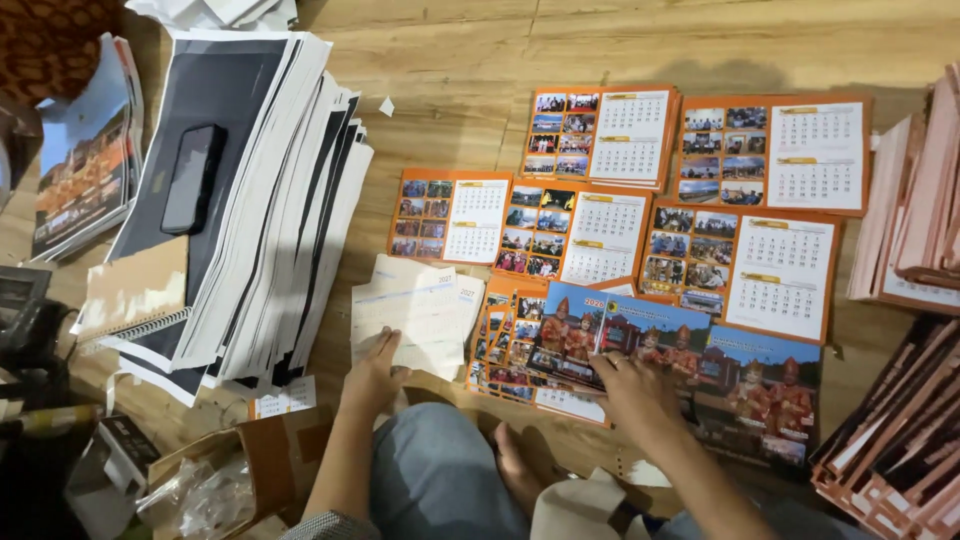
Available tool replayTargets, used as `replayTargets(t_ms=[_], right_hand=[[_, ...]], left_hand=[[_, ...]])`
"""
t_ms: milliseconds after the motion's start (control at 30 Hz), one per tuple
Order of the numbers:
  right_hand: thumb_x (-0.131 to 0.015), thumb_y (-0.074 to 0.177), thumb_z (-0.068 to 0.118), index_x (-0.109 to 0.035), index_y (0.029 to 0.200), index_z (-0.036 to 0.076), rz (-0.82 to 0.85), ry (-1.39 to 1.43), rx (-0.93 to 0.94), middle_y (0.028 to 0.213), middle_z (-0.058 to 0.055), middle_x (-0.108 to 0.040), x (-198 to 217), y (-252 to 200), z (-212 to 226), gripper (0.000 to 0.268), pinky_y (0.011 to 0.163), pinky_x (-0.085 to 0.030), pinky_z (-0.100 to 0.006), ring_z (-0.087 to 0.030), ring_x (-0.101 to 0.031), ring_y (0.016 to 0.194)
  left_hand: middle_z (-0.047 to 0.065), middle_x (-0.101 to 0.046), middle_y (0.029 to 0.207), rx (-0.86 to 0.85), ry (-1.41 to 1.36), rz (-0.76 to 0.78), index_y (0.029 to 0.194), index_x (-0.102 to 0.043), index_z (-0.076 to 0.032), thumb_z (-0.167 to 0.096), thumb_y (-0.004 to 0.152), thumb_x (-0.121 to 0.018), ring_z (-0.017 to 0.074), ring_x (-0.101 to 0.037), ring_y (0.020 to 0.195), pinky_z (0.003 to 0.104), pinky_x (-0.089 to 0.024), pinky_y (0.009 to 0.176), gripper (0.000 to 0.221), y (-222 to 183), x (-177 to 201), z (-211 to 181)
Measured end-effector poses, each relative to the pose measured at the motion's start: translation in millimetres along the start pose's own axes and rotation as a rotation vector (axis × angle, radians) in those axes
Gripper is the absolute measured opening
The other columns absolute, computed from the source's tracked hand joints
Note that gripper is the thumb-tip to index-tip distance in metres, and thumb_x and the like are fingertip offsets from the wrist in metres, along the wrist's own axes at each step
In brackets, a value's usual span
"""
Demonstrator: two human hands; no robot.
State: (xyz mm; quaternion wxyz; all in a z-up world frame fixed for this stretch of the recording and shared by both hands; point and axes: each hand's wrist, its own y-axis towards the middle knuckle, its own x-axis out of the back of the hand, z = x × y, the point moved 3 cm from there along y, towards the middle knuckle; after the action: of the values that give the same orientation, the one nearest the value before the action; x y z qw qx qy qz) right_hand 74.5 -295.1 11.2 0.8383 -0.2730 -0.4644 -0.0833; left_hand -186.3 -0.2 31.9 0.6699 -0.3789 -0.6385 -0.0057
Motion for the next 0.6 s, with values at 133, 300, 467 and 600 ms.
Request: replayTargets(t_ms=[133, 300, 467, 600], right_hand=[[-0.066, 0.076, 0.037, -0.051, 0.121, 0.028, -0.094, -0.007, 0.058, 0.117, -0.003, -0.057, -16, 6, -20, 0.048, 0.09, -0.051, -0.038, -0.024, -0.059, 0.108], [-0.057, 0.081, 0.033, -0.059, 0.112, 0.035, -0.133, 0.116, 0.029, 0.1, 0.005, -0.068, -6, -7, -32, 0.031, 0.08, -0.054, -0.034, -0.02, -0.067, 0.095], [-0.055, 0.09, 0.03, -0.063, 0.12, 0.022, -0.813, 0.163, -0.035, 0.06, -0.012, -0.062, 51, -64, -36, 0.032, 0.044, -0.043, -0.042, -0.027, -0.06, 0.048], [-0.058, 0.092, 0.034, -0.057, 0.08, -0.002, -0.908, 0.273, -0.2, 0.067, -0.021, -0.058, 71, -114, -33, 0.038, 0.06, -0.04, -0.047, -0.04, -0.06, 0.069]], left_hand=[[0.007, -0.044, 0.139, -0.224, 0.236, -0.143, 0.136, -0.039, -0.013, -0.027, 0.089, -0.047, 0.0221, -0.046, 0.121, 0.042, -0.048, 0.091, 0.049, -4, 1, -1], [0.014, -0.07, 0.093, 0.131, 0.167, -0.129, 0.115, -0.055, -0.024, -0.039, 0.09, -0.042, 0.0329, -0.069, 0.09, 0.044, -0.054, 0.077, 0.032, 5, -2, 2], [0.012, -0.066, 0.097, -0.583, -0.259, -0.791, 0.108, -0.065, -0.01, 0.001, 0.072, -0.056, 0.0314, -0.06, 0.087, 0.041, -0.043, 0.082, 0.038, -47, 28, -97], [0.008, -0.054, 0.062, -0.846, 0.034, -0.732, 0.073, -0.06, -0.01, -0.009, 0.062, -0.055, 0.0302, -0.05, 0.055, 0.046, -0.036, 0.051, 0.012, -103, -1, -193]])
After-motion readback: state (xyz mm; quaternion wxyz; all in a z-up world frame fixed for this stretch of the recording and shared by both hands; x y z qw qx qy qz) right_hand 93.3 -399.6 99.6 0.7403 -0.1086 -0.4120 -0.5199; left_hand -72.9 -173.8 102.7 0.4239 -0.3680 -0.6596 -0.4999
